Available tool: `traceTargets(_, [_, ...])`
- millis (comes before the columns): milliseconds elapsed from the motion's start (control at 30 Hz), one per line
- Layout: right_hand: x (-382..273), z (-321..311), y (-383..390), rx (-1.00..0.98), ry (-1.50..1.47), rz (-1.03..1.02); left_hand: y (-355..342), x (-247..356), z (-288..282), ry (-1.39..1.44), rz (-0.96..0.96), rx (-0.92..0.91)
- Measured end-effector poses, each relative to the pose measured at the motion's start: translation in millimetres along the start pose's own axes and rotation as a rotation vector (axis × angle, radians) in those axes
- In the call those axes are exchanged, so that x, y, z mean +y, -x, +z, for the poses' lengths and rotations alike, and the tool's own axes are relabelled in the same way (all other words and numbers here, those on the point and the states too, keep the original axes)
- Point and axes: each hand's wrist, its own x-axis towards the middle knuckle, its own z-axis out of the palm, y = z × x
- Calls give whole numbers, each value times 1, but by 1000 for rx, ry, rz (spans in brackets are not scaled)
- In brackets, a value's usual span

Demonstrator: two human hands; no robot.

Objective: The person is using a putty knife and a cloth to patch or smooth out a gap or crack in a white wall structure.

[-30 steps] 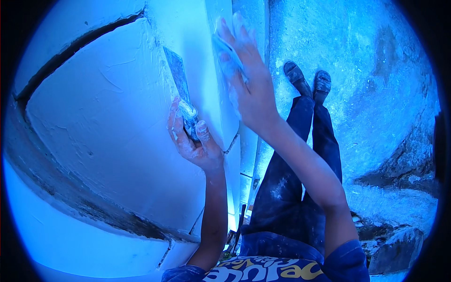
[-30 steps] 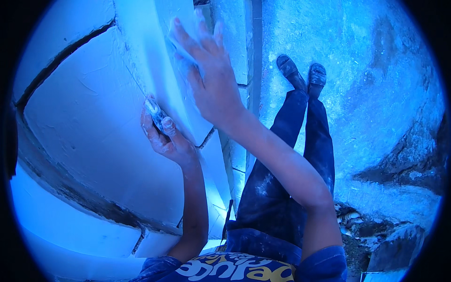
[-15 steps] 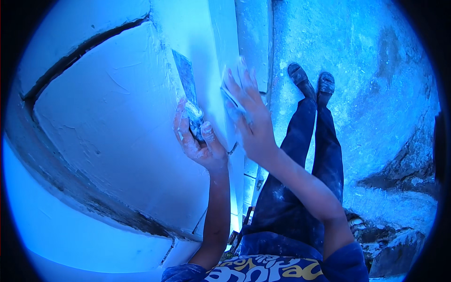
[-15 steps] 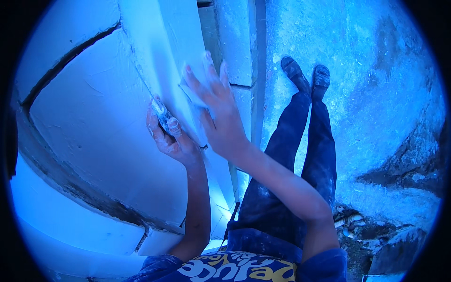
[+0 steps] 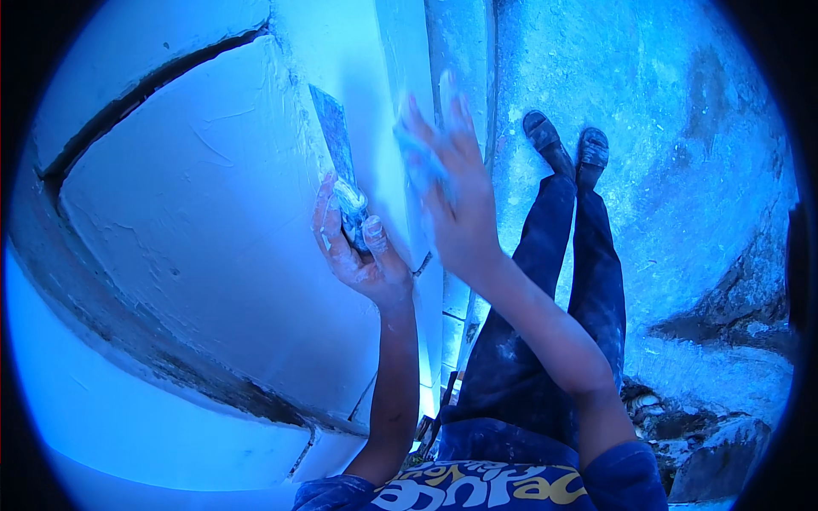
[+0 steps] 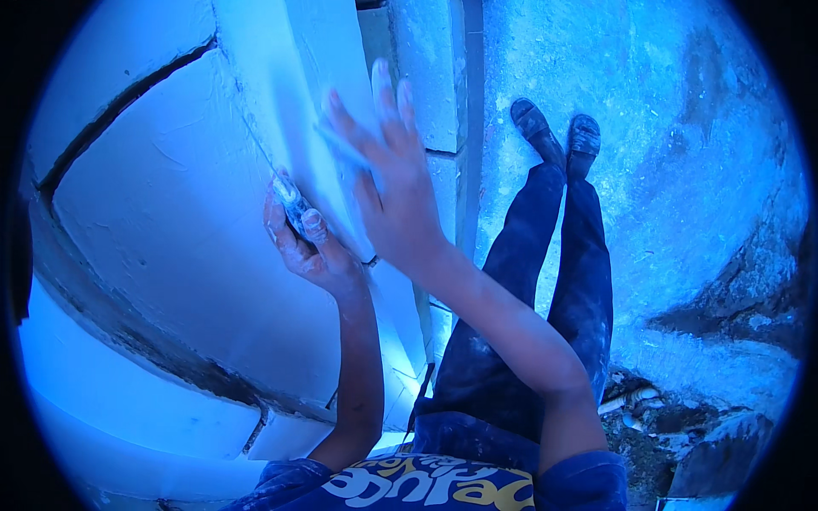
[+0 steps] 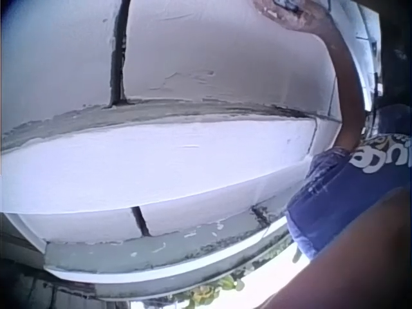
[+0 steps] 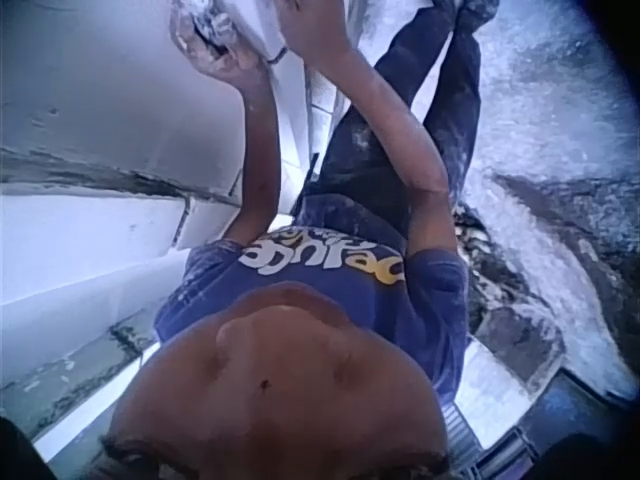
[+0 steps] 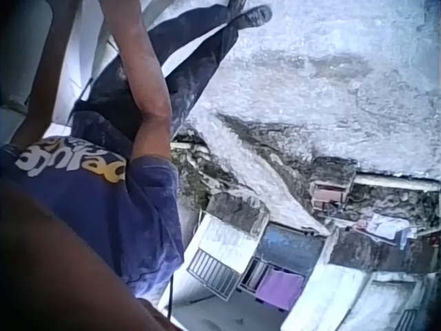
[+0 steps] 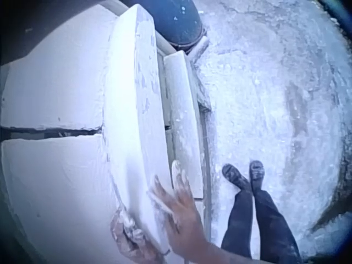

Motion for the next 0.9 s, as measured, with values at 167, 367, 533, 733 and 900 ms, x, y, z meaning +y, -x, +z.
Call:
traceTargets(167, [-7, -2, 19, 4, -53, 35, -2, 0, -3, 7, -8, -11])
traceTargets(367, [2, -1, 4, 21, -65, 17, -3, 3, -1, -21, -18, -8])
traceTargets(533, [-10, 1, 40, -24, -84, 56, -3, 0, -4, -49, 37, -28])
traceTargets(733, [1, -1, 8, 62, -109, 47, 0, -2, 0, 23, 5, -2])
traceTargets(900, [-2, -2, 35, -59, -97, 21, -1, 1, -2, -15, 6, -5])
